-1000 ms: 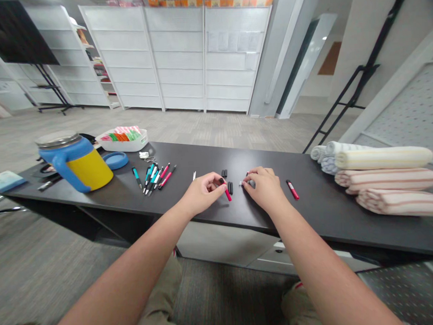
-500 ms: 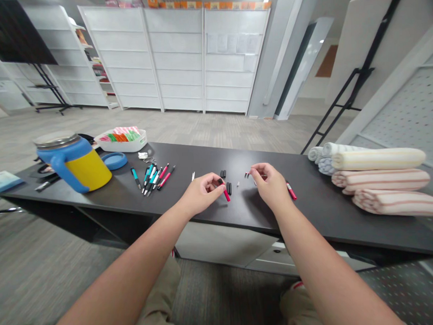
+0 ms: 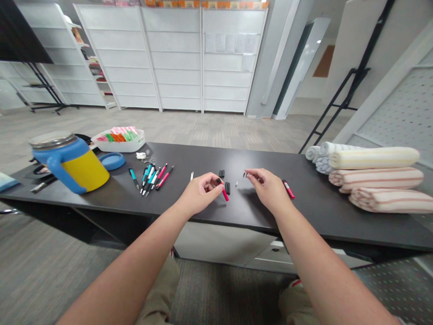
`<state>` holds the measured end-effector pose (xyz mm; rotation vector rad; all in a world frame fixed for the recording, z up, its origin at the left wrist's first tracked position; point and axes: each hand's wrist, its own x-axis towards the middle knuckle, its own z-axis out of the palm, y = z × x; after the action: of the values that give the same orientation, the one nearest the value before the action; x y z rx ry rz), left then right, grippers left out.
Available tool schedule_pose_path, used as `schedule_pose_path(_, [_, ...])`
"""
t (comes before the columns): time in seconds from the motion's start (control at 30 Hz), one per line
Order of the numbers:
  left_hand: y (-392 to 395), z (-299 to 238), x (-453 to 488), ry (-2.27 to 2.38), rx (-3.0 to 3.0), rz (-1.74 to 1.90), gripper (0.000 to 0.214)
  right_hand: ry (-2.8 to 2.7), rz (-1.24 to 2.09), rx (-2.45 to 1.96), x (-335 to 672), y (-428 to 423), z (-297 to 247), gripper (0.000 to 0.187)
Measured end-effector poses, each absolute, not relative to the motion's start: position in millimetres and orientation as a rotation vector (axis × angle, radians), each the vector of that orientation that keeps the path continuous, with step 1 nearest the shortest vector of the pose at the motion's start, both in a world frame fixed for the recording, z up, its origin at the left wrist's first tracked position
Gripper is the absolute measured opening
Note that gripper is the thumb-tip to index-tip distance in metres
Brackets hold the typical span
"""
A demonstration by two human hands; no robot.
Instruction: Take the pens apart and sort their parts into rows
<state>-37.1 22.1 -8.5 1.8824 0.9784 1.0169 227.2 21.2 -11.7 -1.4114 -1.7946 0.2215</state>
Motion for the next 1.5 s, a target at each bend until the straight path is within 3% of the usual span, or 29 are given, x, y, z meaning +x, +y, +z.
schedule_pose_path(0.37, [21, -6, -35, 0.948, 1.805, 1.029, 0.027, -1.741, 0.332, -1.449, 218, 21, -13, 0.009])
schedule_pose_path(0.7, [22, -6, -34, 0.949, 1.799, 1.021, 0.026, -1.964, 0.320, -1.460, 213, 33, -17, 0.022])
schedule_pose_path(1.07, [21, -6, -35, 0.948, 1.818, 1.013, 0.022, -2.074, 0.176, -1.558, 209, 39, -17, 0.010])
schedule_pose_path(1.23, [21, -5, -35, 0.963, 1.815, 1.010, 0.023, -1.914, 0.245, -1.559, 216, 34, -20, 0.015])
schedule_pose_path(1.5, [21, -7, -36, 0.949, 1.821, 1.019, 0.023, -1.718, 0.340, -1.576, 223, 29, -15, 0.009])
